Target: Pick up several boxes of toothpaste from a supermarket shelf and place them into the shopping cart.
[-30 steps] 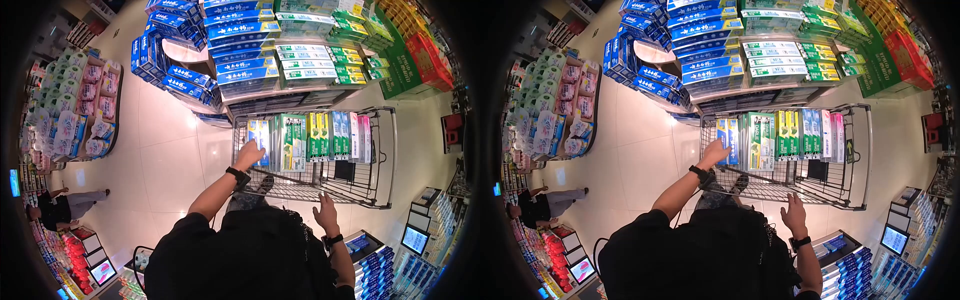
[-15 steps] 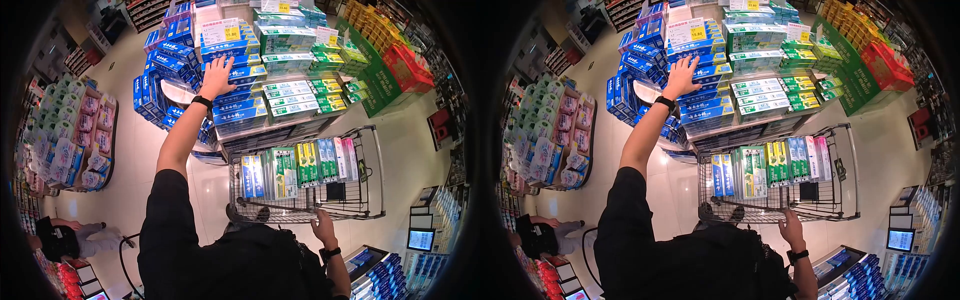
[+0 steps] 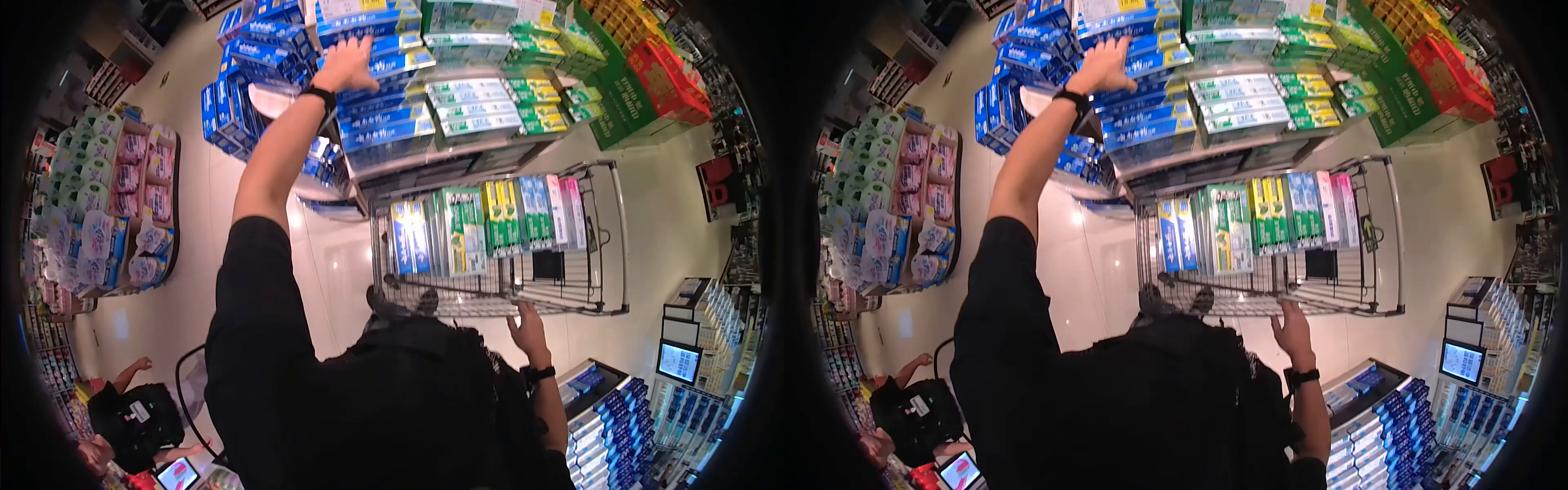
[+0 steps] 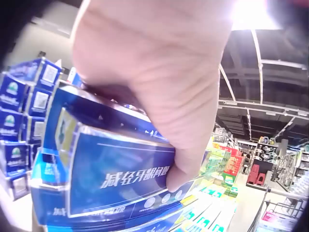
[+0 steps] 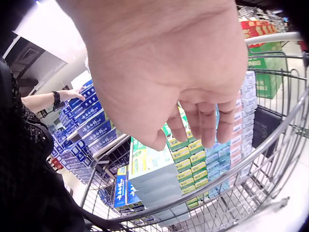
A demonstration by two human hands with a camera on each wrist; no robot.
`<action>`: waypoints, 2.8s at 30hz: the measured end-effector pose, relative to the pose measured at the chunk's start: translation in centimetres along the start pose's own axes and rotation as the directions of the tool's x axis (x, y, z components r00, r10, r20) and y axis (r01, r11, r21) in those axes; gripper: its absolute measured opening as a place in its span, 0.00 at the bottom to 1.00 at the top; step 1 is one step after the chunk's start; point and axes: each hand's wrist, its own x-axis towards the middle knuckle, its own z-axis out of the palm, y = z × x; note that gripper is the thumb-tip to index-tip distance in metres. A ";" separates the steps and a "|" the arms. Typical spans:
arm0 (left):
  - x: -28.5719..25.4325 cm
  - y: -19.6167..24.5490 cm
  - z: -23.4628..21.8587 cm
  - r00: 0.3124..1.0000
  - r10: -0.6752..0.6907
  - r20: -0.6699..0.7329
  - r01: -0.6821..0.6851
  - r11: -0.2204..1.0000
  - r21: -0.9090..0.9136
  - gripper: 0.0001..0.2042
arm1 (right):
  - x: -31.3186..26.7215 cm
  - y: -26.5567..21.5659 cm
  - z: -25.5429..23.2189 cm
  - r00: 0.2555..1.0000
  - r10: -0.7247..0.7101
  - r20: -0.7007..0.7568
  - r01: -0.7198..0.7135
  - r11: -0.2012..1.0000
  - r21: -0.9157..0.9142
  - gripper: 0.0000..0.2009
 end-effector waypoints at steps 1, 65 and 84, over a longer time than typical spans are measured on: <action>0.9 -0.6 -0.2 0.999 0.009 -0.050 -0.011 1.000 -0.021 0.56 | 1.0 -0.4 -0.2 0.998 -0.054 -0.031 0.054 0.999 0.000 0.20; -16.2 18.6 3.0 0.895 -0.331 -0.300 0.053 0.746 -0.664 0.29 | 2.2 1.6 -0.3 0.997 -0.024 0.075 0.020 0.998 0.059 0.22; -0.9 1.1 1.6 0.994 -0.106 -0.004 0.106 0.991 0.080 0.55 | -1.7 1.1 2.1 0.997 0.077 0.008 -0.078 0.993 0.094 0.22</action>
